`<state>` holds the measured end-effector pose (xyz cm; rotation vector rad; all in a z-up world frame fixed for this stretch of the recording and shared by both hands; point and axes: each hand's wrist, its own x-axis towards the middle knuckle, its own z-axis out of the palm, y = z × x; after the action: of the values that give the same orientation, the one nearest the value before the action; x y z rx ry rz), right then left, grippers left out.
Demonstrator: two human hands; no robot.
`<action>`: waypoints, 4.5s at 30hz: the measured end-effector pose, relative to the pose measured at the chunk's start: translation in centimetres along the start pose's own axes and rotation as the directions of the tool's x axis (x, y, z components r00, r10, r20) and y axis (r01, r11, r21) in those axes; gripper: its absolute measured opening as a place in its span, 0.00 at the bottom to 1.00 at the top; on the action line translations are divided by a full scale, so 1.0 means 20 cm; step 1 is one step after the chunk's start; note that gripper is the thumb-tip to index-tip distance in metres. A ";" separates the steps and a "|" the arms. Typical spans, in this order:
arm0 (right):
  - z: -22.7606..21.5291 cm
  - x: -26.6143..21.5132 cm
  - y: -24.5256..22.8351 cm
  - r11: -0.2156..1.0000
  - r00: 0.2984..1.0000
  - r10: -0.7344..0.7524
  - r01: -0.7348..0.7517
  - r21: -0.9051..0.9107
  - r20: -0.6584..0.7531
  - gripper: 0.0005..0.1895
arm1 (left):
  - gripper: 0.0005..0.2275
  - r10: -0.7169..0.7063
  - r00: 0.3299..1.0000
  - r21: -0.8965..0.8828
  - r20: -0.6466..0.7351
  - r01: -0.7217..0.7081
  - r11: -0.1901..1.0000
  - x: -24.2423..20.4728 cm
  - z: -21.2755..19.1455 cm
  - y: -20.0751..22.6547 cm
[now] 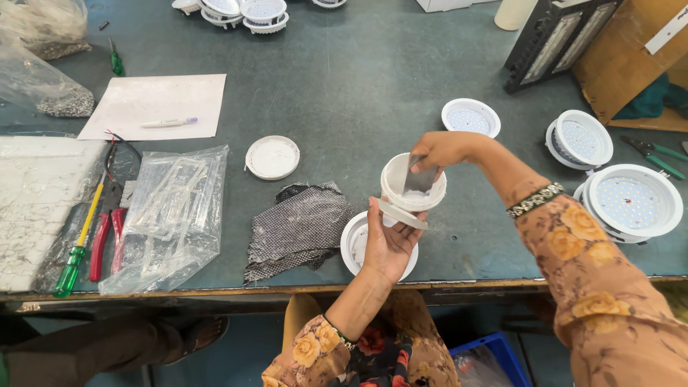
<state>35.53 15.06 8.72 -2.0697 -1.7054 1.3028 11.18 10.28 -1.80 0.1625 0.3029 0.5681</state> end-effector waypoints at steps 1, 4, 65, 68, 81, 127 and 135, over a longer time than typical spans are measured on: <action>-0.01 -0.03 -0.01 0.999 1.000 -0.016 0.017 0.038 -0.026 0.15 | 0.36 0.005 1.000 0.005 0.010 -0.005 1.000 0.00 0.00 0.00; -0.03 -0.15 -0.05 0.987 0.989 -0.067 0.085 0.140 -0.133 0.15 | 0.38 0.007 1.000 0.009 0.019 -0.007 1.000 -0.02 0.01 -0.01; 0.98 -1.02 -0.48 0.899 0.464 -0.370 0.396 -0.185 -0.805 0.10 | 0.53 0.216 0.798 0.315 0.562 -0.448 0.837 -0.61 0.01 0.09; 1.00 -0.99 -0.55 0.875 0.418 -0.430 0.410 -0.256 -0.800 0.10 | 0.53 0.222 0.793 0.309 0.567 -0.454 0.836 -0.61 0.00 0.10; 1.28 -0.92 -0.65 0.850 0.248 -0.412 0.451 -0.272 -0.877 0.10 | 0.53 0.264 0.814 0.481 0.517 -0.532 0.697 -0.52 -0.14 0.05; 1.20 -0.89 -0.59 0.905 0.377 -0.309 0.400 -0.148 -0.873 0.09 | 0.57 0.199 0.857 0.534 0.475 -0.460 0.709 -0.59 -0.06 0.19; 1.26 -0.92 -0.58 0.860 0.316 -0.423 0.434 -0.267 -0.849 0.10 | 0.53 0.141 0.910 0.411 0.390 -0.309 0.857 -0.59 -0.04 0.19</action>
<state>10.27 -6.44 9.90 -1.5549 -1.4661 -0.0638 -0.50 7.05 1.07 0.7706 0.0665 0.6840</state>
